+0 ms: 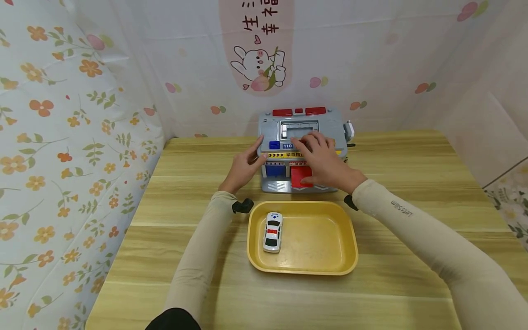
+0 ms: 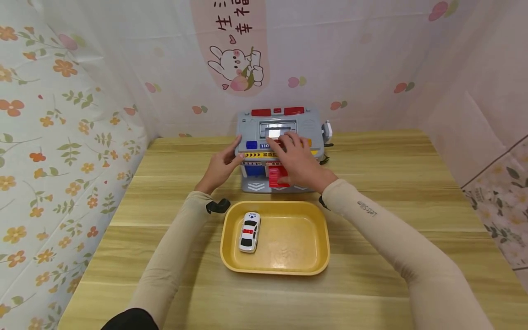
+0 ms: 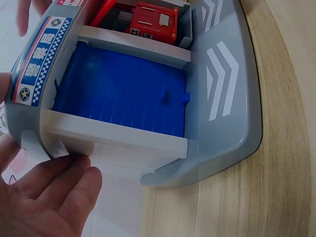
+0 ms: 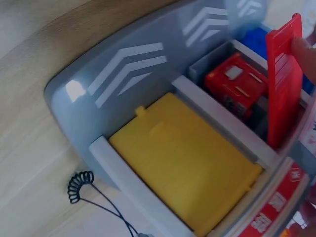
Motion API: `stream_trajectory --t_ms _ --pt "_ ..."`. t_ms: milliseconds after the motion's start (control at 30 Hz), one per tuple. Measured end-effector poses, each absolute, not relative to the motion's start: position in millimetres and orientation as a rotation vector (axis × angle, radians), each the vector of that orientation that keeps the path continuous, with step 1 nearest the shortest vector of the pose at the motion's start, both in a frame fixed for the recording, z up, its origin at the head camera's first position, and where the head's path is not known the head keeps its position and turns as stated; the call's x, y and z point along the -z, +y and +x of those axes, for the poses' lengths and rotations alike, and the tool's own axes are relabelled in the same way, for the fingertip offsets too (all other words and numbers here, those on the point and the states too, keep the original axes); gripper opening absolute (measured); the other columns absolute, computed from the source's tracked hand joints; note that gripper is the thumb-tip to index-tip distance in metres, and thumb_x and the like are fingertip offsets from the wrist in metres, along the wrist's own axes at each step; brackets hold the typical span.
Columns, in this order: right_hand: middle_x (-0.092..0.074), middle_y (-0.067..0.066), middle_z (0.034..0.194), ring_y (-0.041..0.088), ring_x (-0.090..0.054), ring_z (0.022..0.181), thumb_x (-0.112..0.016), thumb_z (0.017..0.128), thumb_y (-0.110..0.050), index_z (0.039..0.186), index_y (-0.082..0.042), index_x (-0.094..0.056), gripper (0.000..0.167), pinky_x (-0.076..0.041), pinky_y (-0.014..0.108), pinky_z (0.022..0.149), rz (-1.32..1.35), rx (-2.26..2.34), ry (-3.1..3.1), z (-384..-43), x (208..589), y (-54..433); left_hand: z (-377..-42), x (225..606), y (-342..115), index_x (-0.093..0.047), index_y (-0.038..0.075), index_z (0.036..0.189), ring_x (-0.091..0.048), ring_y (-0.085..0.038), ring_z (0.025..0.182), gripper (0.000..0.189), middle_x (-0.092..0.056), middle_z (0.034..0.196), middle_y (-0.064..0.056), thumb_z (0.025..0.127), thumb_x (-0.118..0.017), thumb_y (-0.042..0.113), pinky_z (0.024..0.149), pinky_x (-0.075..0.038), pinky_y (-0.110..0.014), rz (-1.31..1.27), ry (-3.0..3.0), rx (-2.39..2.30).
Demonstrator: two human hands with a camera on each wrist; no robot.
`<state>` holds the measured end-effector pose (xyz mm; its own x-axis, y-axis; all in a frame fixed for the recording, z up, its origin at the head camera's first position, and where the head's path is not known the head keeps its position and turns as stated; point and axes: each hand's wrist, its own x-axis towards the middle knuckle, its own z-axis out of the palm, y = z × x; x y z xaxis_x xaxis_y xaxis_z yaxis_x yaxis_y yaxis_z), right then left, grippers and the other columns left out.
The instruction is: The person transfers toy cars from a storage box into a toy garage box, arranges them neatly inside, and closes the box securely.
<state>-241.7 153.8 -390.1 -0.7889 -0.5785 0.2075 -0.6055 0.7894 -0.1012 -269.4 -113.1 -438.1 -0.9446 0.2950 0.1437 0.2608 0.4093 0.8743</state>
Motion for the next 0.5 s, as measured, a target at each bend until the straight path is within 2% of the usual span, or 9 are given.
stream_trajectory --t_ms 200,333,500 --pt "-0.042 0.021 0.141 0.039 -0.032 0.137 -0.092 0.064 -0.05 0.156 -0.015 -0.029 0.117 -0.031 0.065 0.113 0.972 -0.033 -2.658 -253 406 153 -271 438 -115 -0.03 0.045 0.154 -0.047 -0.025 0.144 0.059 -0.033 0.163 0.006 0.101 -0.057 0.041 0.115 -0.045 -0.04 0.522 2.614 -1.609" --pt "-0.047 0.022 0.135 0.039 -0.04 0.13 -0.092 0.068 -0.043 0.154 -0.014 -0.031 0.11 -0.034 0.058 0.111 0.974 0.095 -2.523 -262 419 155 -271 439 -114 -0.03 0.045 0.154 -0.048 -0.026 0.143 0.06 -0.033 0.163 0.003 0.101 -0.057 0.043 0.114 -0.046 -0.039 0.531 2.625 -1.598" --pt "-0.052 0.021 0.128 0.038 -0.047 0.121 -0.091 0.07 -0.039 0.153 -0.013 -0.033 0.105 -0.032 0.055 0.108 0.968 0.157 -2.426 -268 423 153 -270 438 -114 -0.03 0.047 0.154 -0.046 -0.025 0.145 0.06 -0.032 0.164 0.004 0.101 -0.057 0.044 0.115 -0.045 -0.038 0.5 2.603 -1.615"
